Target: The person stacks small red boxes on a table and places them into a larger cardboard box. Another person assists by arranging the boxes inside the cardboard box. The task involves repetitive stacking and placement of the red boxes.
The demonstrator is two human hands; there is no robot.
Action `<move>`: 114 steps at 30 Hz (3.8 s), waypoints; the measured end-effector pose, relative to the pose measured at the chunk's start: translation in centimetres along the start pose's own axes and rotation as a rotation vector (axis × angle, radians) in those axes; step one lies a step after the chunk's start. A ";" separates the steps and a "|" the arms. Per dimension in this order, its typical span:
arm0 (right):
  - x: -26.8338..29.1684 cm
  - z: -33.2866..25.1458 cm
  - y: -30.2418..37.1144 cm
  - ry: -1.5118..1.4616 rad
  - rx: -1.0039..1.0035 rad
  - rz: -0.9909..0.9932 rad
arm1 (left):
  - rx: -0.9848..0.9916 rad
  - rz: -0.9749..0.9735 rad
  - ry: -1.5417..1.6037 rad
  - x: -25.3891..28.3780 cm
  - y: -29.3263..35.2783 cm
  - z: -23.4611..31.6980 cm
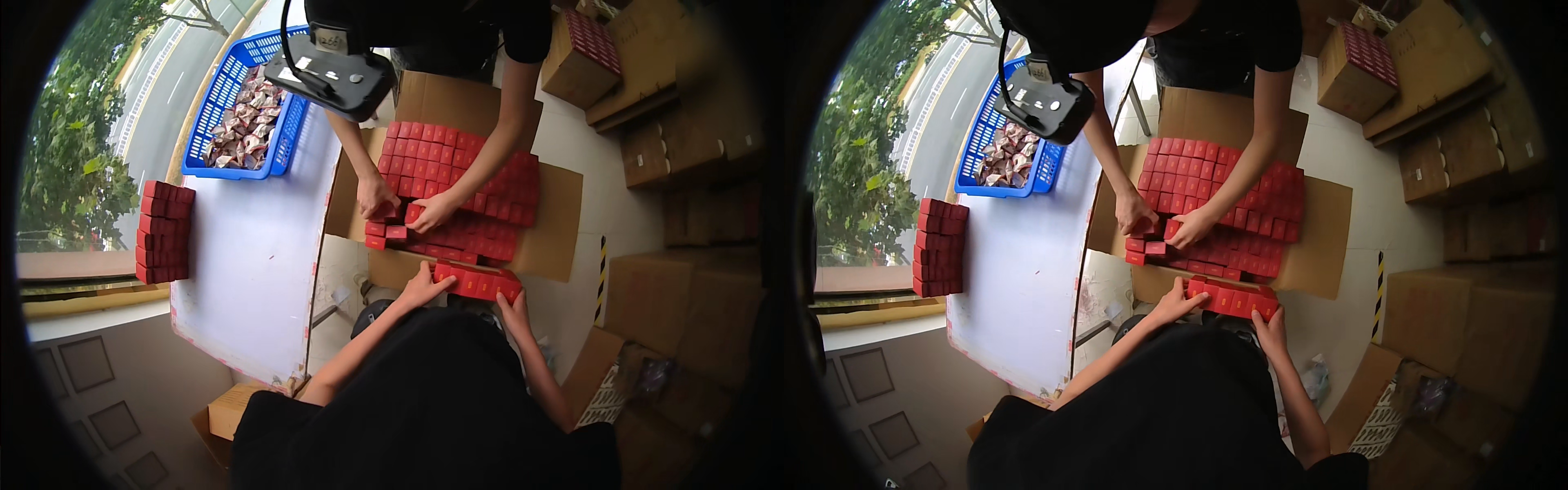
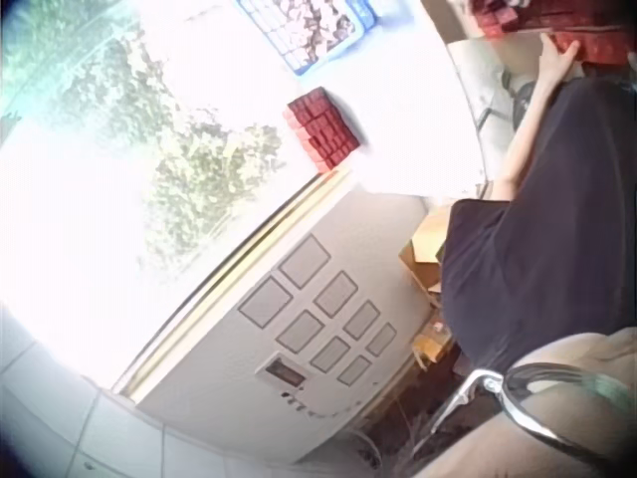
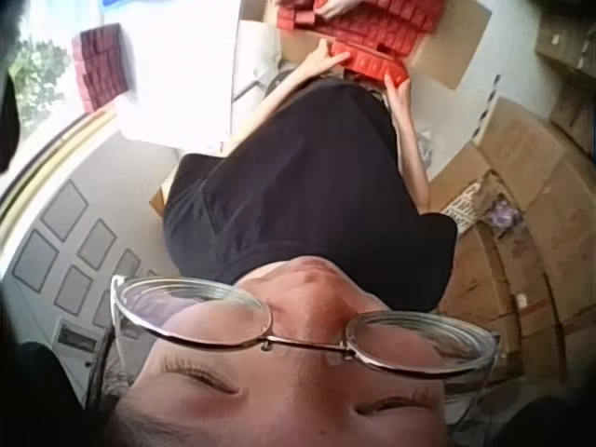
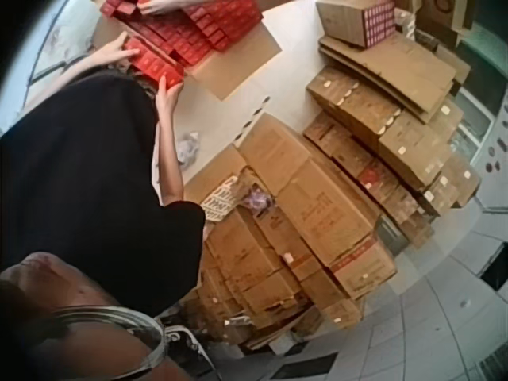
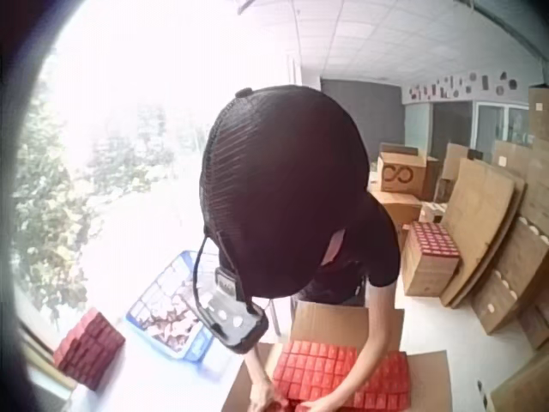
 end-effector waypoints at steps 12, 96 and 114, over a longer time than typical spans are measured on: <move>0.5 4.5 -5.7 -0.100 0.098 0.024 | -0.113 0.206 0.017 -3.4 -7.9 -1.1; -78.9 -39.2 24.7 0.251 1.868 -0.938 | -0.193 1.432 1.262 52.7 25.3 -55.2; -75.1 -34.4 21.5 0.381 1.726 -1.067 | -0.320 1.491 1.247 44.0 18.6 -50.6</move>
Point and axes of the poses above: each hand's wrist, its own y-axis away from the middle knuckle, its own x-axis out of the back of the hand, z = x × y, the point moved 4 cm from there along -y, towards the middle knuckle, and after that the axes turned 6 degrees about -y, right-handed, at the moved point
